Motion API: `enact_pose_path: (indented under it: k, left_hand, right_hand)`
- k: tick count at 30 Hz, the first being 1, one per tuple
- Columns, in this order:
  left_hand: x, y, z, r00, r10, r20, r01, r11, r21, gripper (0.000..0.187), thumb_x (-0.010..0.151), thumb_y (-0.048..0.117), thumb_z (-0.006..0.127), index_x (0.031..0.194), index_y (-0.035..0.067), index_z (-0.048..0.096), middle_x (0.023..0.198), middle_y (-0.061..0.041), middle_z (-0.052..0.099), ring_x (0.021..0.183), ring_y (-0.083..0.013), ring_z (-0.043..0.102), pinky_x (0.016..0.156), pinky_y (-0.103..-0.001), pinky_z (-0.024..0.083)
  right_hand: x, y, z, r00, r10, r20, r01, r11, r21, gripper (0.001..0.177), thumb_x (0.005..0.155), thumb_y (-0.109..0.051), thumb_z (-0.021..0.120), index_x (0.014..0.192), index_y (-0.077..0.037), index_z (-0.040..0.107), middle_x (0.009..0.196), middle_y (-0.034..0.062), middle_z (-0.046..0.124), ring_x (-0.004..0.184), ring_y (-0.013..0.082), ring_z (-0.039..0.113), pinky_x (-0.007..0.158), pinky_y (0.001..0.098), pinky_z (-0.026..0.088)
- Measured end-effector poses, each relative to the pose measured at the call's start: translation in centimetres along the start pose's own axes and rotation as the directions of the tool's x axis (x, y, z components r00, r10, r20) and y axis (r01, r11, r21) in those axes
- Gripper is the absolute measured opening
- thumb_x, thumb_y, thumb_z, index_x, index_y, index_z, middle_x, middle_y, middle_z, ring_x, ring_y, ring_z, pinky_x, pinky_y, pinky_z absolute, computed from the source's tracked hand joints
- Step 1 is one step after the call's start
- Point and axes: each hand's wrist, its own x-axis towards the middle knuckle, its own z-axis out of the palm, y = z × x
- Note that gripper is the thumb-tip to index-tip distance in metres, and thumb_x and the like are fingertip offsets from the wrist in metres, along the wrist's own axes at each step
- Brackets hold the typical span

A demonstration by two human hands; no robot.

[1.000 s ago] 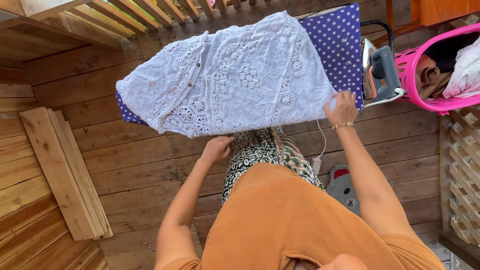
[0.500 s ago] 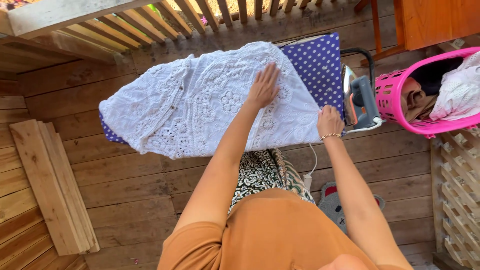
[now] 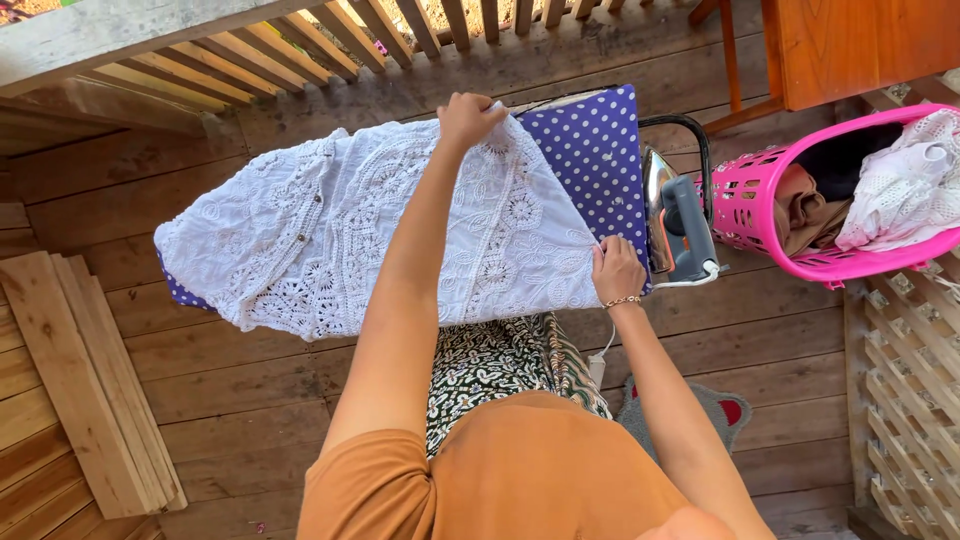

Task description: The person is ironing a white lace garment on a blue ironing board using a steam iron.

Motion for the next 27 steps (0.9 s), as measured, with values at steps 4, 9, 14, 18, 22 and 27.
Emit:
enact_pose_path:
  k: [4,9,14,18,22,27]
  left_hand:
    - [2.4,-1.7,2.3,1.000,0.025,0.008,-0.022,0.956,-0.291,0.020,0.077,0.036,0.076,0.094,0.028,0.082,0.100,0.001,0.072,0.110,-0.0252,0.057,0.089,-0.045,0.037]
    - [-0.5,0.6,1.8,0.973,0.100,-0.208,-0.132,0.981,-0.144,0.019,0.082,0.028,0.077,0.099,0.022,0.079,0.099,0.001,0.073,0.111,-0.0241,0.058,0.097,-0.043,0.038]
    - [-6.9,1.8,4.7,0.721,0.205,-0.661,-0.298,0.954,-0.030,0.019,0.101,0.019,0.065,0.118,0.012,0.062,0.127,-0.008,0.061,0.124,-0.0263,0.055,0.108,-0.045,0.039]
    - [-11.1,1.6,7.7,0.844,0.371,-0.386,-0.429,0.900,-0.073,0.050,0.108,0.029,0.051,0.148,-0.001,0.041,0.156,-0.019,0.042,0.150,-0.0315,0.035,0.127,-0.047,0.026]
    - [-11.3,2.2,8.2,0.894,0.412,-0.174,-0.387,0.908,0.159,0.068,0.108,0.044,0.044,0.167,0.018,0.019,0.174,-0.011,0.013,0.162,-0.0256,0.012,0.132,-0.048,0.013]
    - [-11.9,4.9,3.9,0.949,0.317,0.011,-0.315,0.938,0.148,0.070,0.101,0.054,0.048,0.161,0.028,0.024,0.169,-0.012,0.012,0.157,-0.0321,0.009,0.127,-0.054,0.012]
  right_hand:
    - [0.0,-0.4,-0.5,1.000,0.006,-0.004,-0.006,1.000,0.024,0.021,0.098,-0.025,0.067,0.095,-0.007,0.058,0.091,0.0110,0.063,0.088,0.0330,0.063,0.072,0.0461,0.051]
    - [0.0,-0.1,-0.5,1.000,-0.014,-0.021,0.015,1.000,0.025,0.021,0.099,-0.026,0.066,0.093,-0.007,0.058,0.090,0.0103,0.062,0.087,0.0322,0.063,0.071,0.0451,0.051]
    - [0.7,-0.1,-3.0,1.000,0.026,0.010,-0.027,0.999,0.044,0.020,0.101,-0.026,0.070,0.096,-0.008,0.062,0.095,0.0083,0.062,0.093,0.0318,0.060,0.078,0.0449,0.049]
    - [3.7,-0.3,-8.3,0.922,-0.060,-0.381,-0.014,0.982,-0.188,0.041,0.085,-0.025,0.083,0.117,-0.007,0.066,0.124,0.0175,0.054,0.122,0.0384,0.051,0.104,0.0490,0.041]
    - [6.1,3.8,-8.8,0.924,0.345,-0.165,-0.327,0.936,0.126,0.063,0.086,-0.033,0.080,0.134,-0.001,0.056,0.118,0.0253,0.060,0.106,0.0458,0.061,0.087,0.0541,0.049]
    - [7.0,10.8,-6.7,0.907,0.401,0.131,-0.388,0.915,-0.113,0.057,0.102,-0.056,0.067,0.117,-0.001,0.063,0.097,0.0290,0.070,0.093,0.0506,0.067,0.079,0.0606,0.052]
